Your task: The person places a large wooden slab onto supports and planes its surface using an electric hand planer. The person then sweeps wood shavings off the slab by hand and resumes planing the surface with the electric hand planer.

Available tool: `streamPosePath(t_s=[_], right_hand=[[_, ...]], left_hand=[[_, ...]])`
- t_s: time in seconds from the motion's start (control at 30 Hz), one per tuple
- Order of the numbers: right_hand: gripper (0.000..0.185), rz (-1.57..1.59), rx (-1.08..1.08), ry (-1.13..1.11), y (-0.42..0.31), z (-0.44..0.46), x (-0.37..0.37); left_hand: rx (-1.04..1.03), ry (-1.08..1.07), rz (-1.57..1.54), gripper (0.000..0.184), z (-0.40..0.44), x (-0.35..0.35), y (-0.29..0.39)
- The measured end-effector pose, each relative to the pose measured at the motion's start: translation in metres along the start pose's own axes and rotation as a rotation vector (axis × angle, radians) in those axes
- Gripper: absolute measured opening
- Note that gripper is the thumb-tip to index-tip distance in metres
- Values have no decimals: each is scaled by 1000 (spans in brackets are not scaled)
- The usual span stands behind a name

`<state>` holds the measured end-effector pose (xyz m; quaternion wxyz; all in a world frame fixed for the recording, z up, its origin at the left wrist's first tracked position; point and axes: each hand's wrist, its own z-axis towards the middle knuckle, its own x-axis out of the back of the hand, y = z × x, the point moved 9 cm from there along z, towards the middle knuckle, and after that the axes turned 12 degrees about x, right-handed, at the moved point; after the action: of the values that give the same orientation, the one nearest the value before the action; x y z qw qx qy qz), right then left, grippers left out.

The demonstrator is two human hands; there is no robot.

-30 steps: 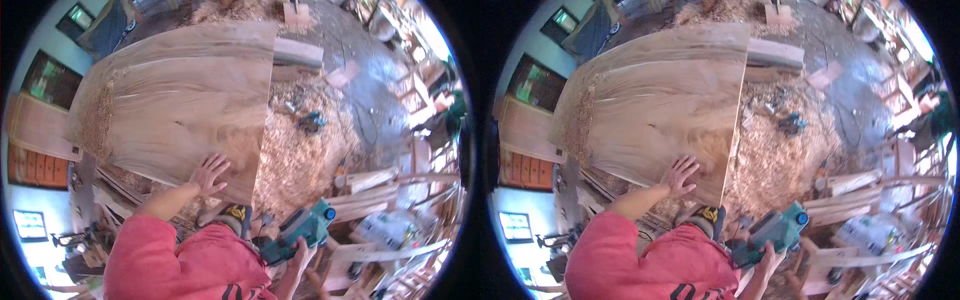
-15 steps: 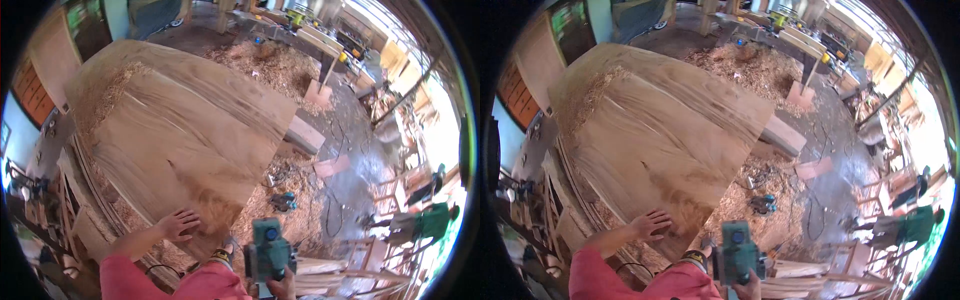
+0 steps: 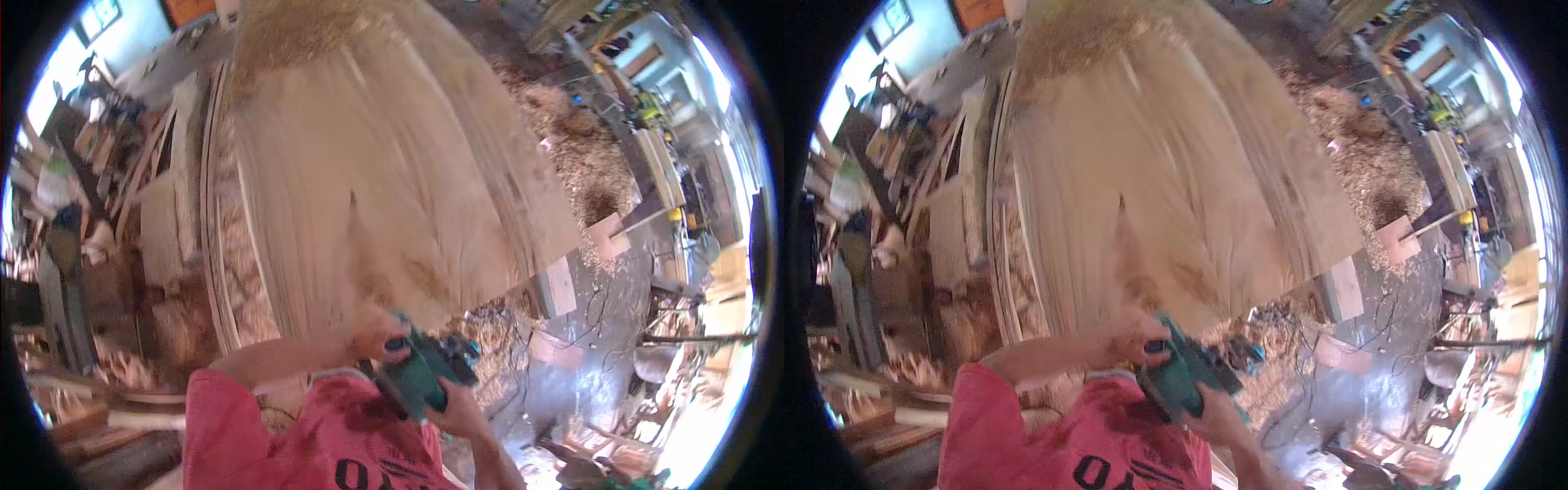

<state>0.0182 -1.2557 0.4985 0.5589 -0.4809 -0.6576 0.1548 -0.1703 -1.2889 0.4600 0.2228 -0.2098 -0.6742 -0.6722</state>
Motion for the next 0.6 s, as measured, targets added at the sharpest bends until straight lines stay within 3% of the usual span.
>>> streamPosePath(t_s=[0.07, 0.17, 0.2, 0.3, 0.37, 0.4, 0.43, 0.5, 0.57, 0.6], right_hand=[[45, -33, 39, -47, 15, 9, 14], [48, -29, 108, -150, 25, 43, 47], [52, -51, 122, -215, 32, 51, 59], [51, -76, 237, -317, 60, 67, 92], [47, -108, 238, -438, 68, 88, 119], [45, -109, 293, -442, 73, 96, 131], [44, -112, 351, -444, 78, 105, 143], [41, -117, 379, -515, 83, 123, 151], [38, -137, 324, -633, 84, 136, 151], [38, -155, 374, -615, 72, 142, 152]], left_hand=[[231, 84, -18, 36, 2, -12, -20], [452, 647, -127, 33, 3, -13, -22], [600, 677, -174, 30, 6, -19, -22], [681, 657, -15, 30, -3, 0, -4], [1334, 761, -237, 34, -87, -13, -77], [1543, 947, -86, 44, -143, -22, -118], [1591, 1113, -66, 50, -195, -41, -145], [1631, 1477, -23, 63, -263, -8, -122], [1773, 1354, -390, 68, -299, -43, -146], [1828, 1375, -367, 69, -299, -50, -145]])
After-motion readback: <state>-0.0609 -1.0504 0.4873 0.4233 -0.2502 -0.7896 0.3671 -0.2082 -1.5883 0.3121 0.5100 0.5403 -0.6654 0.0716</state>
